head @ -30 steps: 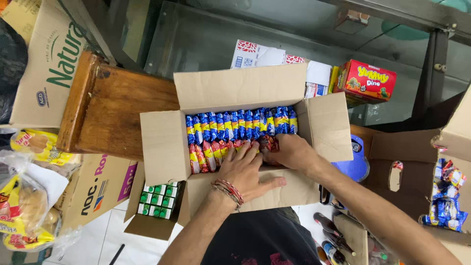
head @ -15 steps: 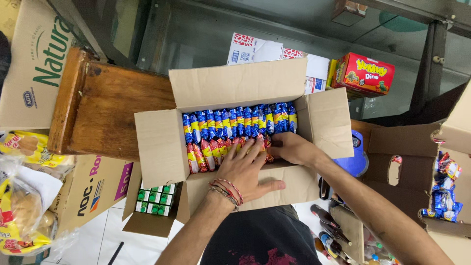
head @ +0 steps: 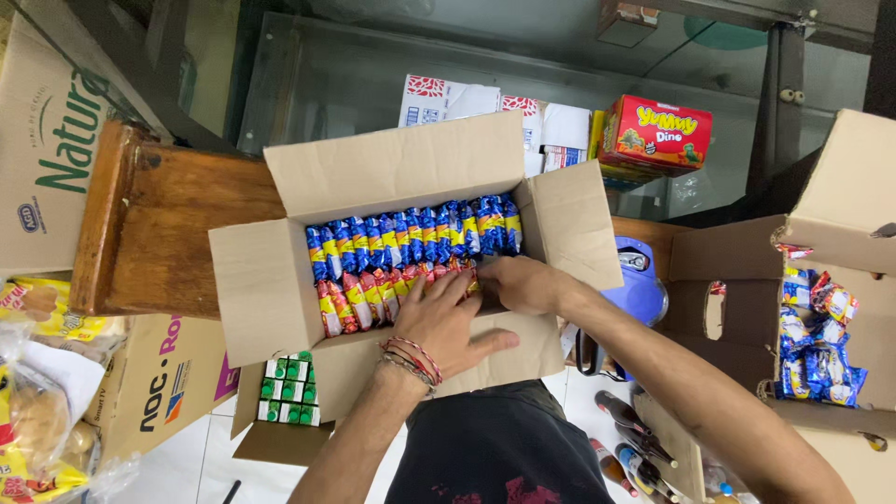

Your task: The person organizes small snack packs into rows inside a cardboard box by hand.

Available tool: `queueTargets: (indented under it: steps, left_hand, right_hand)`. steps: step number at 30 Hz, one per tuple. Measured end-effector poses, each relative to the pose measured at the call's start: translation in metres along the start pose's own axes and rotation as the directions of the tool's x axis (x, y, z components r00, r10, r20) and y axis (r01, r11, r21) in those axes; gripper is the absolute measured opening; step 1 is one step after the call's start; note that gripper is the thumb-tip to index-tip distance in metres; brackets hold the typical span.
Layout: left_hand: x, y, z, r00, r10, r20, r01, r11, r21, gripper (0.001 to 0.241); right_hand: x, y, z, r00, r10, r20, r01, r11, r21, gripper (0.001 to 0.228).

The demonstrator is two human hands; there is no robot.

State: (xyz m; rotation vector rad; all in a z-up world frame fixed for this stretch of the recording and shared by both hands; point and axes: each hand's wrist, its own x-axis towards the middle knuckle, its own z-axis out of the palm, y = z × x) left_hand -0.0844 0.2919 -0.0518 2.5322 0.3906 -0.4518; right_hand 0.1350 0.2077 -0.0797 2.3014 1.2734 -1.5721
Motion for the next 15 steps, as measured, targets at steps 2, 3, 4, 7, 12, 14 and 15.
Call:
queueTargets:
  steps: [2, 3, 4, 7, 12, 14, 15]
  left_hand:
    - [0.002, 0.004, 0.001, 0.999, -0.021, -0.048, 0.024, 0.999, 0.045, 0.117]
    - [0.001, 0.004, 0.001, 0.999, -0.017, -0.047, 0.02, 0.999, 0.05, 0.117]
    - [0.002, 0.006, 0.002, 0.997, -0.032, -0.064, 0.036, 0.997, 0.066, 0.117]
    - [0.0, 0.023, -0.018, 0.997, -0.063, -0.039, 0.066, 0.993, 0.094, 0.111]
    - [0.005, 0.025, -0.004, 0.999, -0.048, -0.018, 0.05, 0.988, 0.143, 0.104]
    - [0.002, 0.03, -0.014, 0.971, -0.237, 0.034, 0.227, 0.956, 0.184, 0.096]
    - [0.002, 0.04, -0.023, 0.976, -0.214, 0.039, 0.203, 0.96, 0.195, 0.096]
  right_hand:
    - [-0.028, 0.002, -0.012, 0.99, -0.129, 0.051, 0.128, 0.992, 0.018, 0.045]
    - [-0.06, -0.001, -0.033, 0.991, -0.129, 0.046, 0.128, 0.992, 0.022, 0.045]
    - [-0.093, -0.003, -0.054, 0.975, -0.213, 0.056, 0.208, 0.975, 0.081, 0.046]
    - [-0.171, 0.041, -0.096, 0.935, -0.355, -0.016, 0.351, 0.917, 0.19, 0.047]
    - [-0.298, 0.184, -0.119, 0.904, -0.294, -0.311, 0.389, 0.868, 0.309, 0.042]
    - [-0.335, 0.242, -0.117, 0.912, 0.071, -0.404, 0.096, 0.921, 0.378, 0.05]
    - [-0.341, 0.267, -0.113, 0.905, 0.092, -0.415, 0.087, 0.915, 0.394, 0.05]
